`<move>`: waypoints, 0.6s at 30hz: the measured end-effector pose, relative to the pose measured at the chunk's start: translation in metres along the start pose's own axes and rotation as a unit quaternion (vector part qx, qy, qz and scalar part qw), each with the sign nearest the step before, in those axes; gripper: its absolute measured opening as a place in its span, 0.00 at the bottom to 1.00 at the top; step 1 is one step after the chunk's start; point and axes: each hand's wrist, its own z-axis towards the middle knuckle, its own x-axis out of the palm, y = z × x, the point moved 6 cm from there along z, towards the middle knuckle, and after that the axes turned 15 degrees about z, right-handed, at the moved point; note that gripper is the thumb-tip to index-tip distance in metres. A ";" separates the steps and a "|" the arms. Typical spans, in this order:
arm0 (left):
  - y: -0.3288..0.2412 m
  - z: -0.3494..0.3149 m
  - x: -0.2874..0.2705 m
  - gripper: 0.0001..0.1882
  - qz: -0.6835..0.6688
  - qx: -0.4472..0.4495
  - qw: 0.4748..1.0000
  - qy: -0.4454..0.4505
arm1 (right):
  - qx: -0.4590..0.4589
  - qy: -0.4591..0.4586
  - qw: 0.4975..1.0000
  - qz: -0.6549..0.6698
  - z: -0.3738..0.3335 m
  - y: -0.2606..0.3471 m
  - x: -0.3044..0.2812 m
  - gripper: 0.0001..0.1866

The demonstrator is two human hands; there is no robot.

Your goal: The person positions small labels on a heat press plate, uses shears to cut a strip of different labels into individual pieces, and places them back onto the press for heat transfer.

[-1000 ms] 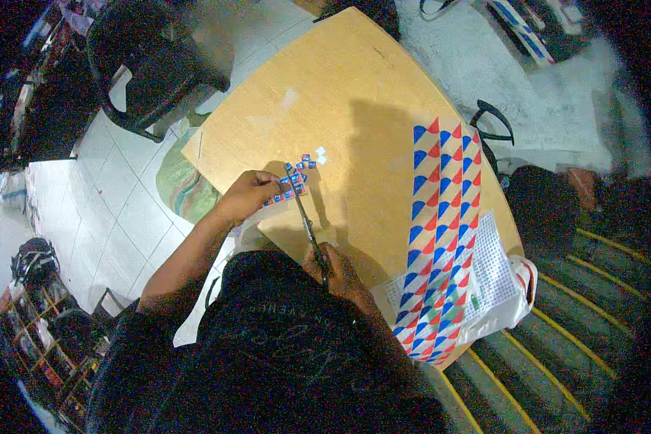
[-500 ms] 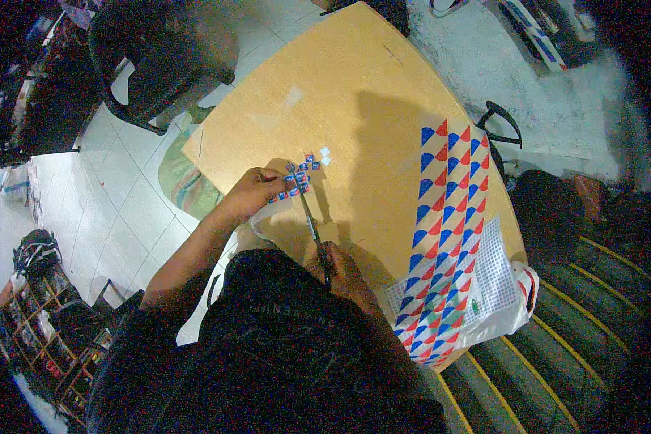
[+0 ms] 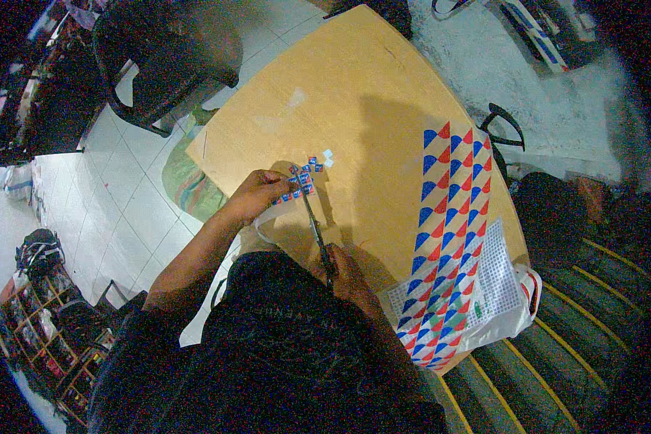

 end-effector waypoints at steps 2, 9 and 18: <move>0.003 0.001 0.000 0.11 0.009 -0.016 1.000 -0.002 | 0.026 -0.005 1.000 -0.004 -0.002 0.002 0.000 0.16; 0.002 0.002 0.003 0.10 0.002 -0.026 1.000 0.006 | 0.033 -0.027 0.999 -0.028 -0.003 0.004 -0.003 0.16; 0.020 0.018 0.001 0.10 0.019 -0.036 0.999 0.006 | 0.093 -0.050 0.994 -0.028 -0.003 0.002 -0.003 0.15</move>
